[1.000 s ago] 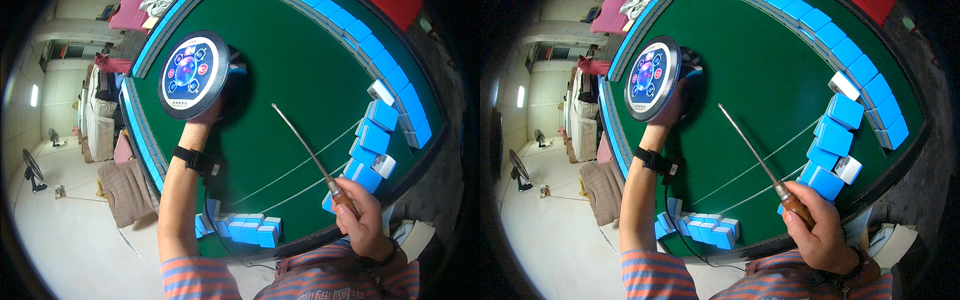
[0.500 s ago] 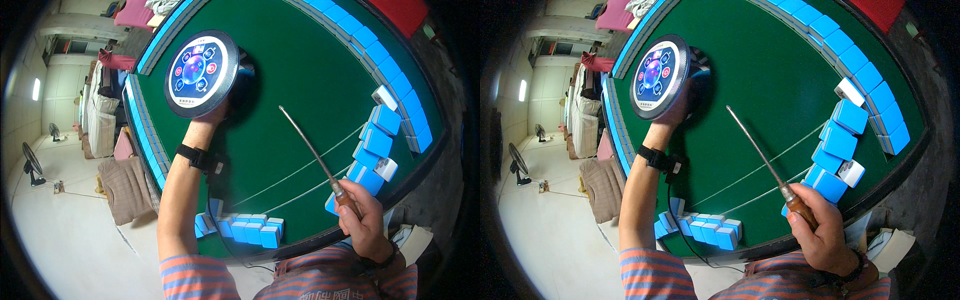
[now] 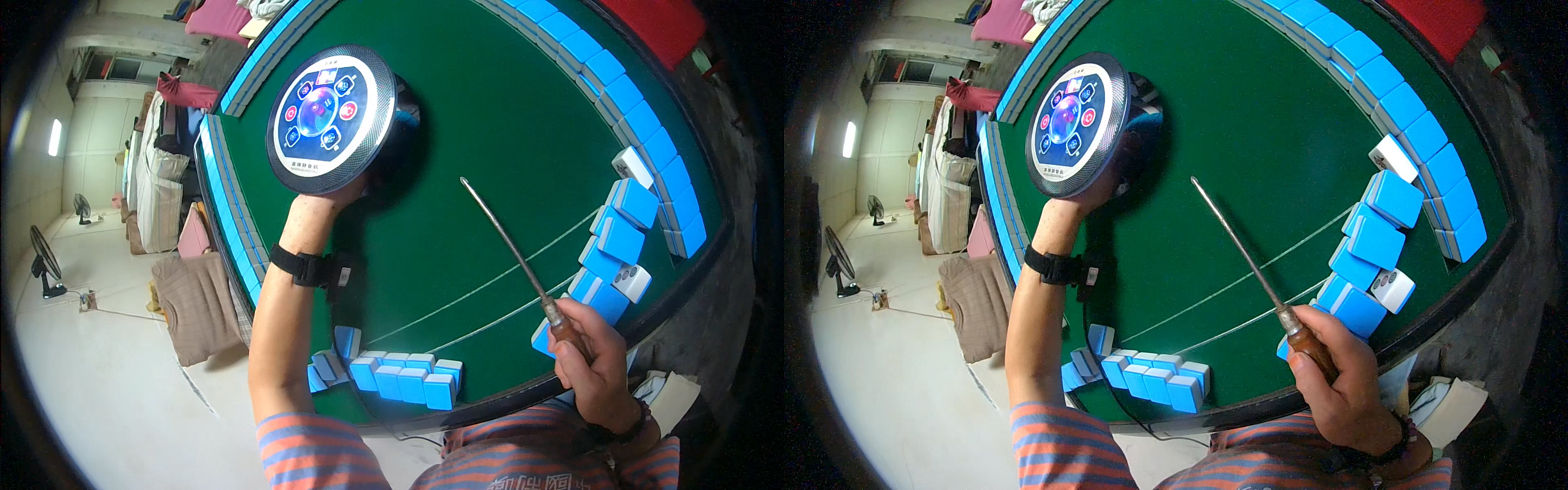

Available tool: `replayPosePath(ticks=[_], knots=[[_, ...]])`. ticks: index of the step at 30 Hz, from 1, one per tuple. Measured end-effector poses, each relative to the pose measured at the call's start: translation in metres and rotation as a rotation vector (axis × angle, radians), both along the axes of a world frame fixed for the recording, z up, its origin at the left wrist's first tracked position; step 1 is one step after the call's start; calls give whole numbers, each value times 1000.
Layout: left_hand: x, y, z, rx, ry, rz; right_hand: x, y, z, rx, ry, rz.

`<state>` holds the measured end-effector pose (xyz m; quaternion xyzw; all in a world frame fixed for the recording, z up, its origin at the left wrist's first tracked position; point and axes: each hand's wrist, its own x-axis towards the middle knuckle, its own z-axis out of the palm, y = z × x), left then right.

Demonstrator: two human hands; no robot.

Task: The person uses a screwdriver to tighten screws on the central component of an automatic mahjong table. They also handle and examine small metal parts from a tray on a nearby table.

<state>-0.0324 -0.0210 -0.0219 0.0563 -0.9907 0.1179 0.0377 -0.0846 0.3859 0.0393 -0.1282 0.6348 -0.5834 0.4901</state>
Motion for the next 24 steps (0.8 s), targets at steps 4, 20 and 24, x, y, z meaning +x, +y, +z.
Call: replayPosePath(ticks=[4,20,24], knots=[[7,-4,1,148,-122,88,1,0,-1,-7,-6,-1],[29,-20,-20,-26,79,-29,-49,-52,48,116,1084,455],[21,-28,-32,115,-41,42,-79,-103,43,40,1360,519]])
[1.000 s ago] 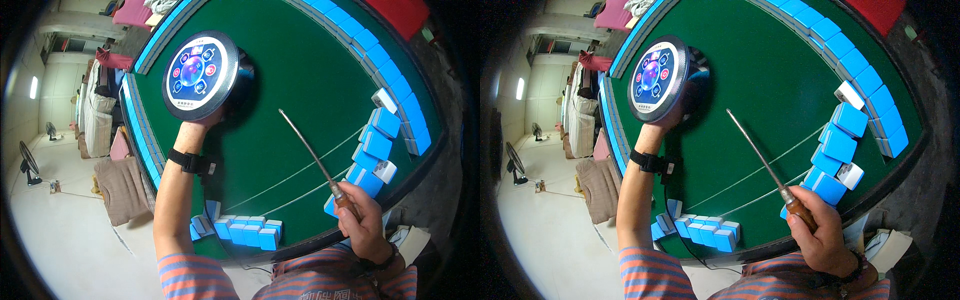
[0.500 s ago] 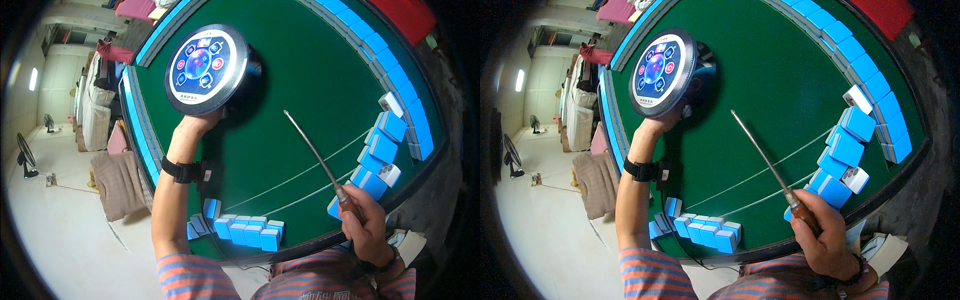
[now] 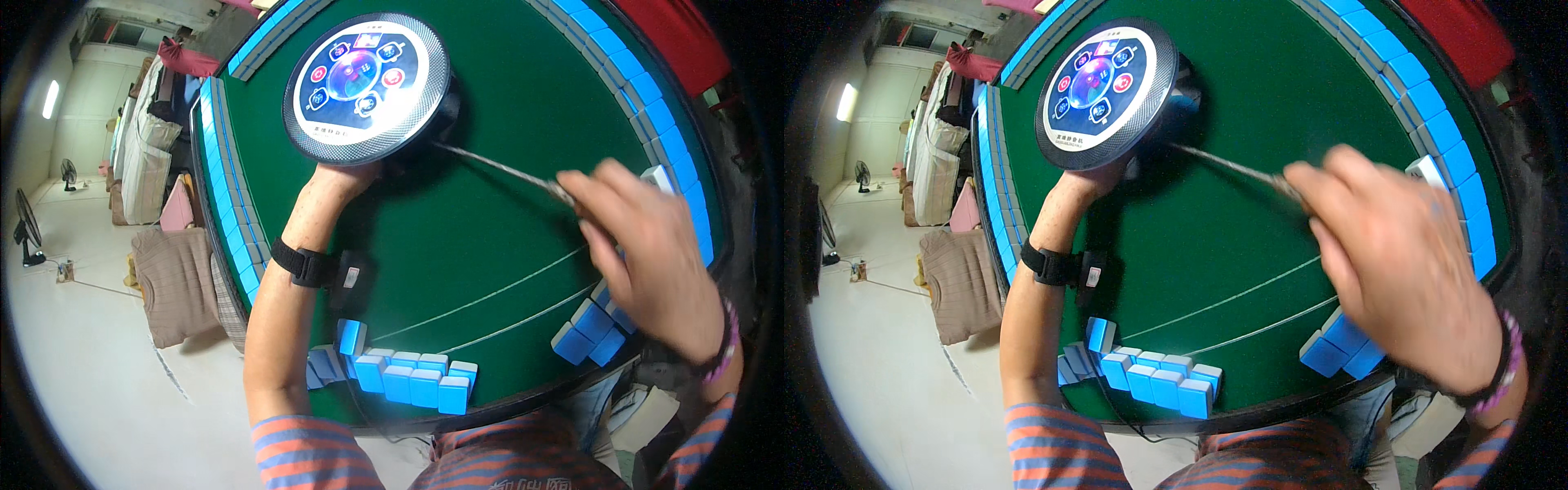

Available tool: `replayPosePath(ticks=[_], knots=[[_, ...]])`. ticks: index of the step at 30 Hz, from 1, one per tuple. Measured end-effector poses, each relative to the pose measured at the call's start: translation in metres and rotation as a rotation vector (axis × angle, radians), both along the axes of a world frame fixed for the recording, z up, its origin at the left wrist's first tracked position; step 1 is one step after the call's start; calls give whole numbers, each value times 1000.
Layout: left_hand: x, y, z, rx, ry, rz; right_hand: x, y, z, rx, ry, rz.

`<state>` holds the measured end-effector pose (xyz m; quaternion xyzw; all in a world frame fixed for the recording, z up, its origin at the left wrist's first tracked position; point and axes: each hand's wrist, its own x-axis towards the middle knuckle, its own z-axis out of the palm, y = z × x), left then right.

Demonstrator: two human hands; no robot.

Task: The person uses a screwdriver to tighten screws on the central component of an automatic mahjong table. They also handle and examine small metal parts from a tray on a nearby table.

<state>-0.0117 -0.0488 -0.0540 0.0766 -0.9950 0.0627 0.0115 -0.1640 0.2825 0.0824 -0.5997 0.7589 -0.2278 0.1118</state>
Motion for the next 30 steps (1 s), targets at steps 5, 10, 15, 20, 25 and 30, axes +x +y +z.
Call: replayPosePath(ticks=[5,10,15,20,25,30], knots=[[-8,0,-9,245,-219,155,-33,-44,-27,-75,13,90],[-6,0,-12,153,-59,11,-54,-71,-31,58,-475,-31],[-9,6,-18,155,-3,-15,-74,-74,-45,30,-347,-115],[-6,6,-18,158,9,-12,-79,-81,-53,-57,-334,-75],[-7,7,-18,166,15,-13,-81,-84,-51,-48,-363,-72],[-5,7,-19,168,16,-6,-83,-86,-53,-45,-367,-86]])
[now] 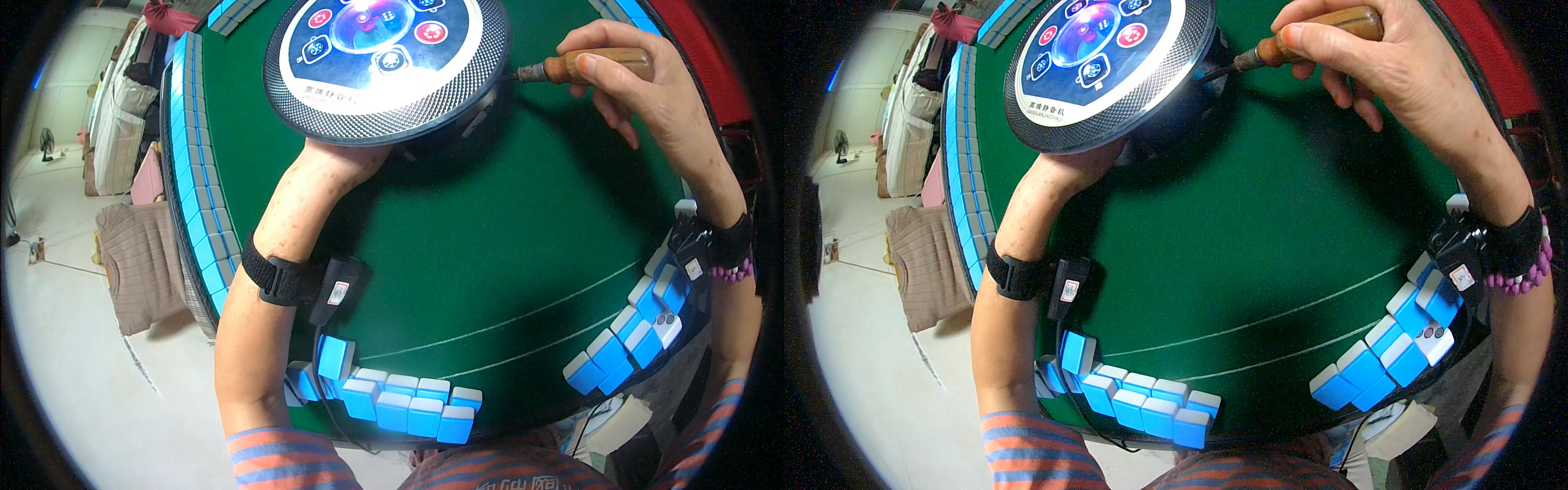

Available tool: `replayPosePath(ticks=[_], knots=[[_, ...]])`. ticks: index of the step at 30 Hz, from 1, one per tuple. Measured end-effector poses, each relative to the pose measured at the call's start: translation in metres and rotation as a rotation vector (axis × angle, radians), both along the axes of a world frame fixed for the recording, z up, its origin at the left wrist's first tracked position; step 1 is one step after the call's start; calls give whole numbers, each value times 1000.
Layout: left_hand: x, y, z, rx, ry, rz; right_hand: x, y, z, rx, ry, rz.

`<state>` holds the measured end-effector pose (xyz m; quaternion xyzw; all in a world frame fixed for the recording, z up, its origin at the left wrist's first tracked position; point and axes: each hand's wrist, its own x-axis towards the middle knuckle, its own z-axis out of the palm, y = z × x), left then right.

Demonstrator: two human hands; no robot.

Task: The person uses a screwdriver to tighten screws on the central component of an automatic mahjong table. They also handle and examine small metal parts from a tray on a nearby table.

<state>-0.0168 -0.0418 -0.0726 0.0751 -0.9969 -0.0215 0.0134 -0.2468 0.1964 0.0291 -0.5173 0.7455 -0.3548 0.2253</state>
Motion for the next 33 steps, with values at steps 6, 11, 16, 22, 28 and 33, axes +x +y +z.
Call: replayPosePath(ticks=[6,11,16,22,28,33], knots=[[-2,0,0,3,7,4,0,-9,6,28,-36,26],[-7,-3,-1,1,21,-2,-7,-13,-2,62,-111,-38],[-22,-11,-1,-27,58,-14,-7,-13,-3,75,-303,-45],[-27,-13,-1,-15,44,-9,-9,-11,-9,31,-423,-44],[-20,-8,2,6,16,-4,-14,-11,-14,1,-564,-10],[-19,-5,0,26,9,1,-15,-11,-18,-2,-553,-3]])
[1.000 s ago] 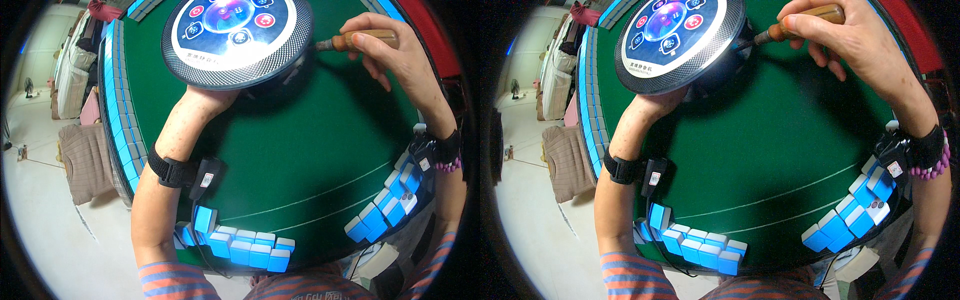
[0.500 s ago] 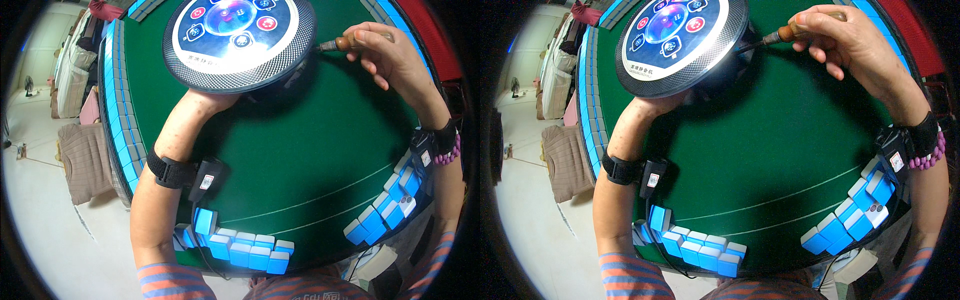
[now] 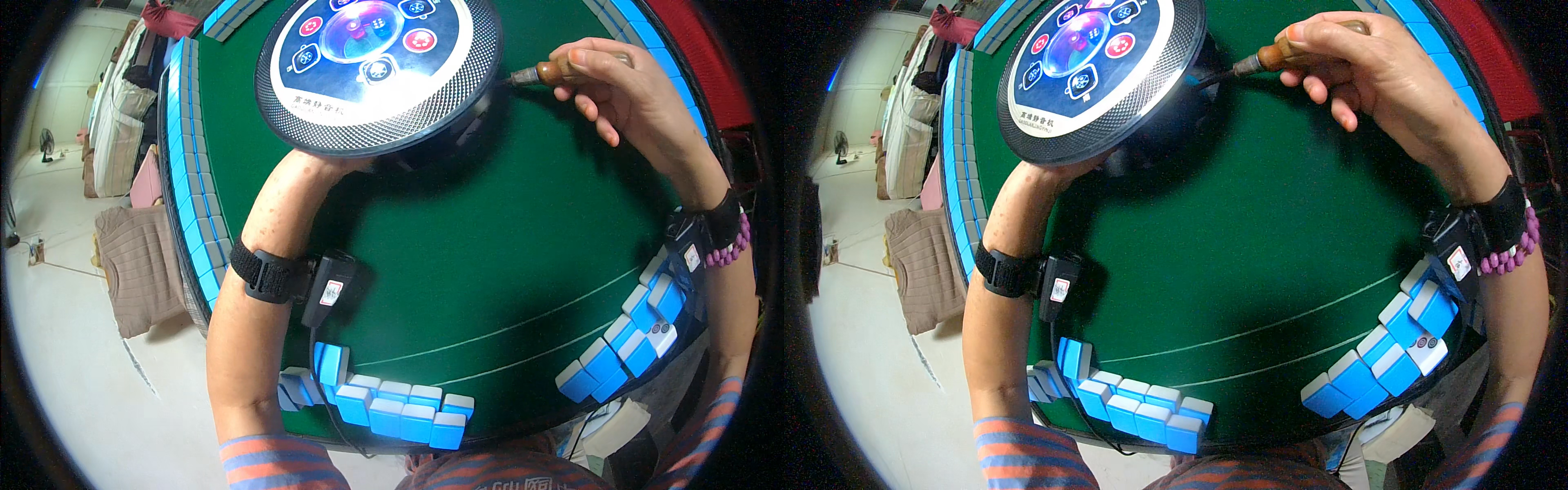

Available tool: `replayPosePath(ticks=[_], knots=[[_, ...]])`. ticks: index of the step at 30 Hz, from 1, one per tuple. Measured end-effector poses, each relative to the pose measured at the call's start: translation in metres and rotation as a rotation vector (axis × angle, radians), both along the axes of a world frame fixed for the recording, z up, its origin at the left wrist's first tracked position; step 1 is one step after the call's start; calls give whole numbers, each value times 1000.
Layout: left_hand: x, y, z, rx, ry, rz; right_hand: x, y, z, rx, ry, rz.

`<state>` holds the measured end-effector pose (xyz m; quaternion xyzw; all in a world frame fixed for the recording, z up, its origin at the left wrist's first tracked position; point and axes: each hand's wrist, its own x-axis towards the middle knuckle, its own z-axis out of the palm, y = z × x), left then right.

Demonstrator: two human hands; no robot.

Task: The person uses a screwdriver to tighten screws on the central component of an automatic mahjong table. They also handle and examine small metal parts from a tray on a nearby table.

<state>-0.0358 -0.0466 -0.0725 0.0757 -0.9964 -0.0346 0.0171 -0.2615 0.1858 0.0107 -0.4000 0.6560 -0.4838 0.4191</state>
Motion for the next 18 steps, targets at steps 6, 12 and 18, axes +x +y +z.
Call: replayPosePath(ticks=[6,12,18], knots=[[0,-1,6,-28,18,-12,1,0,1,-19,-25,15],[-2,-1,3,-29,23,-13,5,-3,1,14,9,-1],[-3,-2,5,-32,24,-11,4,-5,2,20,-39,-3]])
